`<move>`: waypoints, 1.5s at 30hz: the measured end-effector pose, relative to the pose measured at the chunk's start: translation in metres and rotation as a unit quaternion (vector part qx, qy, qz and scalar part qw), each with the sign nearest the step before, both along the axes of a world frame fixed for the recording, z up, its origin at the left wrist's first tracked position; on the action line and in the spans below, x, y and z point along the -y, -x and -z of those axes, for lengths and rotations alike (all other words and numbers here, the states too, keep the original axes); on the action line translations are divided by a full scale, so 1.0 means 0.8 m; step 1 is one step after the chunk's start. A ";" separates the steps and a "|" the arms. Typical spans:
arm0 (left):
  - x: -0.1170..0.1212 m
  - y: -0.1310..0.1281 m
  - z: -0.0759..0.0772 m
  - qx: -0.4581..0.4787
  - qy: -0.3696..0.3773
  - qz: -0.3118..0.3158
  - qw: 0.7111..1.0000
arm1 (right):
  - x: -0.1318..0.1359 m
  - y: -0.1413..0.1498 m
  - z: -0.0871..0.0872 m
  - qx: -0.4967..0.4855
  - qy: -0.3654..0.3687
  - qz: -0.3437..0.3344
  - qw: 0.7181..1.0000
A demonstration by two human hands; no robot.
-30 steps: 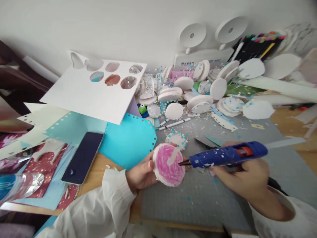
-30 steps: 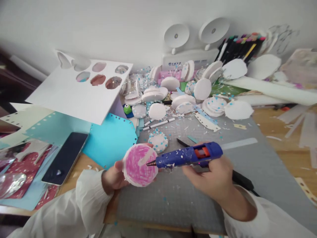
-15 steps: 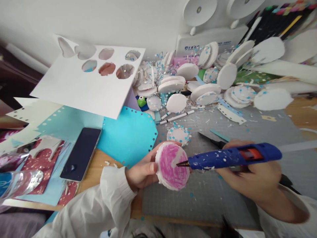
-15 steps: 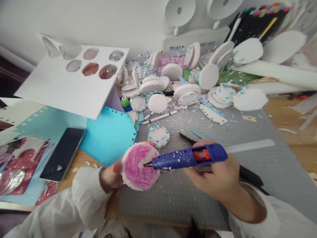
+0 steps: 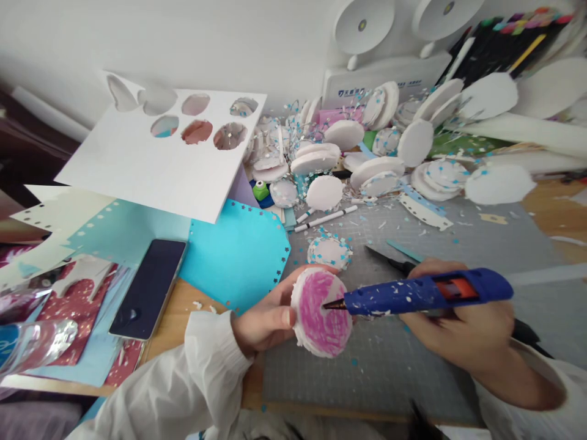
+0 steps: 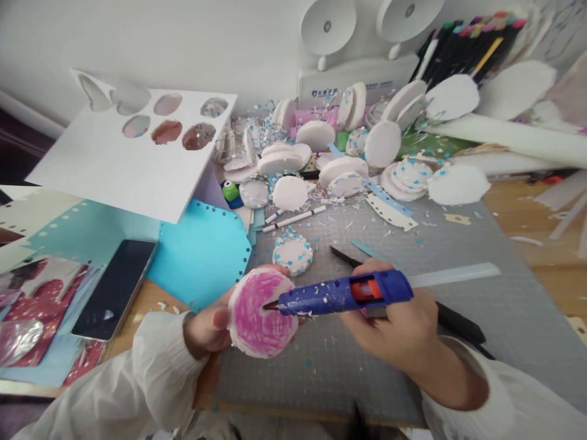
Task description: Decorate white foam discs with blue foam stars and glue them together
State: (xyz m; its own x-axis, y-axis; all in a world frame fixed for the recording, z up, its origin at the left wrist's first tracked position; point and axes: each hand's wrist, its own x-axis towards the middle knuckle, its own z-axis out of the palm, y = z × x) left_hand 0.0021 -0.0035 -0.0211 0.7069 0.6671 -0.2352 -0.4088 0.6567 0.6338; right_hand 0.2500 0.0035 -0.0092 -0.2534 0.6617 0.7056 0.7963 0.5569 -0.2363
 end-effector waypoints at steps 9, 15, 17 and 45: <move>-0.001 0.001 0.005 0.015 -0.007 -0.007 1.000 | 0.000 -0.004 0.002 -0.003 0.004 0.004 1.000; -0.001 -0.001 0.003 0.064 -0.011 -0.027 0.998 | 0.000 -0.004 0.000 0.002 -0.004 0.005 1.000; -0.002 0.000 0.002 0.065 -0.012 -0.033 0.997 | 0.000 -0.004 -0.001 0.005 0.000 0.006 1.000; -0.002 -0.002 0.000 0.031 -0.020 -0.030 0.999 | -0.001 -0.004 0.000 -0.088 0.064 -0.077 0.991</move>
State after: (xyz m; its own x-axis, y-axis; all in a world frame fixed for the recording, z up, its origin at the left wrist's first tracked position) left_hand 0.0037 -0.0018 -0.0209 0.6774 0.7170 -0.1647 -0.4858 0.6041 0.6318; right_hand 0.2528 0.0046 -0.0093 -0.2396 0.7118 0.6603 0.6443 0.6253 -0.4403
